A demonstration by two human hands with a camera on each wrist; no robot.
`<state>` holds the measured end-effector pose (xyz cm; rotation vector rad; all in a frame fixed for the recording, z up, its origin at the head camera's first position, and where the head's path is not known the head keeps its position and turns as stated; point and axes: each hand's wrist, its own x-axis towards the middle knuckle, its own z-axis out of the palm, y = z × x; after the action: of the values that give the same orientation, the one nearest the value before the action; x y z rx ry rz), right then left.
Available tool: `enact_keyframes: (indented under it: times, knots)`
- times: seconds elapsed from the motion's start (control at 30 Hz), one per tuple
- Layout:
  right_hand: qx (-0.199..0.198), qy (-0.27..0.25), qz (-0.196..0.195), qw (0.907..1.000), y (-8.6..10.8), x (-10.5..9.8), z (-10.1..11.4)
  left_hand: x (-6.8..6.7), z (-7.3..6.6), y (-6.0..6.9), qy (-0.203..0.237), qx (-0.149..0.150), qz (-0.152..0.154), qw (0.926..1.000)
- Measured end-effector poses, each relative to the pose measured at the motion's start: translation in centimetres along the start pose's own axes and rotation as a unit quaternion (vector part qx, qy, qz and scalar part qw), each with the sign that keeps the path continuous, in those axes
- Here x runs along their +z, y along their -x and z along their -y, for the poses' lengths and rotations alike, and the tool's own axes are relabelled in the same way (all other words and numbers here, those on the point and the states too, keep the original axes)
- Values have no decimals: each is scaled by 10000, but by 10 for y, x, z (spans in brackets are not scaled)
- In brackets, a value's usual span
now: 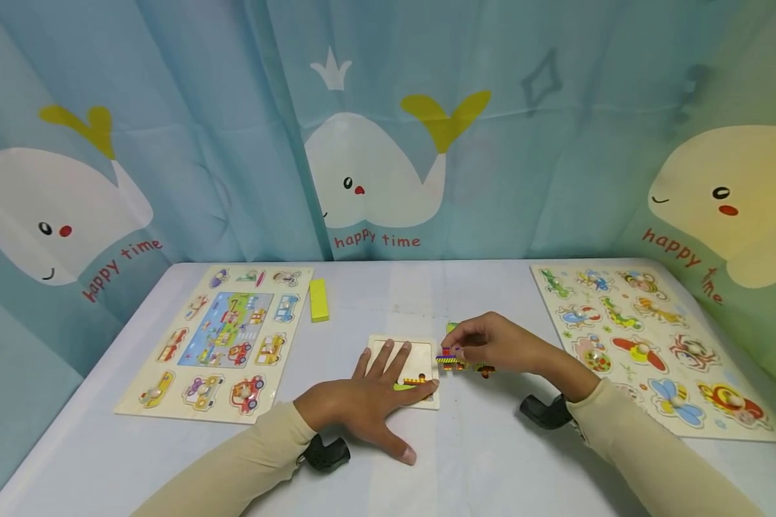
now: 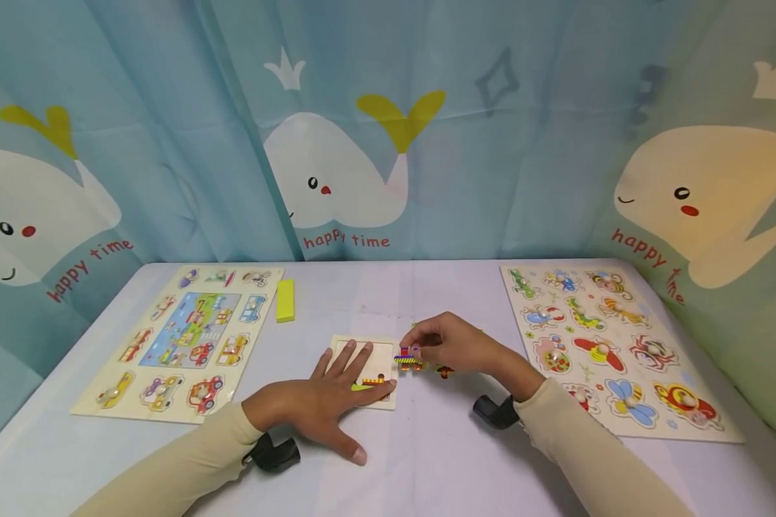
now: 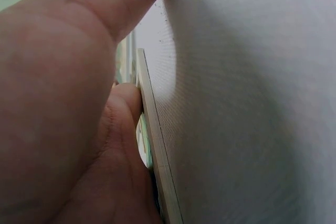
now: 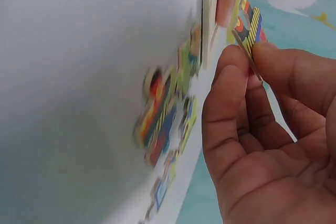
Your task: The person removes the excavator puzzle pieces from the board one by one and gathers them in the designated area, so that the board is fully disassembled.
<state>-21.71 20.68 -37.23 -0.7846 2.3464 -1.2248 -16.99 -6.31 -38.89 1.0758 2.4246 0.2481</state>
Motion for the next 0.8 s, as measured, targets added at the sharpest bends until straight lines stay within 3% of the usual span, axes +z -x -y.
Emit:
enact_keyframes:
  times: [0.8]
  knots:
    - [26,101,59,9999,47,-43,-24,1,1,0,27,34,-84,10000]
